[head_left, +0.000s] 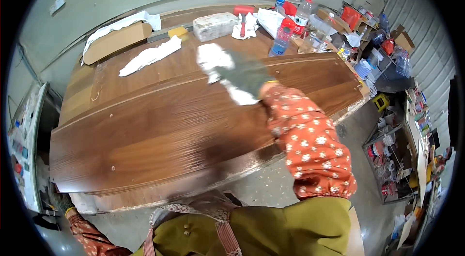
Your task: The person carries wooden boards to a workbench, then sands and wipes each board using a sanding block and a cloth.
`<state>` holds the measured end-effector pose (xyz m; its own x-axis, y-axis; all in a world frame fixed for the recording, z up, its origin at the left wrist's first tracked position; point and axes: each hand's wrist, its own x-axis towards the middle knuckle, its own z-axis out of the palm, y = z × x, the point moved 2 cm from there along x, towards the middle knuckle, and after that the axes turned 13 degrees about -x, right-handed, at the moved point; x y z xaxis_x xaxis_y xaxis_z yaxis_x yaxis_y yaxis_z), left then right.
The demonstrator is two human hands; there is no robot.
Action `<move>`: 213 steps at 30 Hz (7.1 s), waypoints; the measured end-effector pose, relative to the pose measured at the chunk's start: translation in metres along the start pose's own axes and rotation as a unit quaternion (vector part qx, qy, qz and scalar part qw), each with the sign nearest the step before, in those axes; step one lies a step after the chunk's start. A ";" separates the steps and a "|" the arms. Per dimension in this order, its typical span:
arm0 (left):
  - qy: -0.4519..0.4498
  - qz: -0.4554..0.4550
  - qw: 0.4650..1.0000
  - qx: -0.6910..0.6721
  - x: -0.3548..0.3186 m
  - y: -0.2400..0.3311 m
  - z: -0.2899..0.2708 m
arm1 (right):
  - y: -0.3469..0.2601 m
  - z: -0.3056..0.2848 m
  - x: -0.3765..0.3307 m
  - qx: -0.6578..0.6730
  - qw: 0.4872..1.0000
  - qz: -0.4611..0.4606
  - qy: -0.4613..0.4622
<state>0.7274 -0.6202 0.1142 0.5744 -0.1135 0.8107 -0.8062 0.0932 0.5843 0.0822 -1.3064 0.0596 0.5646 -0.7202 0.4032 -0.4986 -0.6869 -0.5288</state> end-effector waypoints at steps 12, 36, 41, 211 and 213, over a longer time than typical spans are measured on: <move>-0.128 0.278 0.805 0.508 -0.105 0.234 0.302 | 0.228 -0.054 -0.042 -0.132 0.939 0.219 0.231; -0.589 0.283 0.714 0.251 -0.213 0.310 0.615 | 0.271 -0.082 -0.220 -0.024 0.868 0.329 0.372; -0.620 0.222 0.731 0.179 -0.251 0.313 0.691 | 0.152 -0.029 -0.206 -0.106 0.928 0.065 0.352; 0.487 -0.594 0.627 -0.131 -0.647 0.099 -0.084 | -0.419 0.257 -0.091 -0.008 0.863 -0.473 0.177; 0.482 -0.495 0.716 -0.097 -0.654 0.049 -0.095 | -0.392 0.244 -0.075 0.083 0.899 -0.379 0.206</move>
<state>0.3257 -0.4476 -0.3840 0.7569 0.5084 -0.4108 0.0457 0.5858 0.8092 0.3956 -0.9595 0.0543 0.3925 -0.0512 0.9183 0.0501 -0.9958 -0.0770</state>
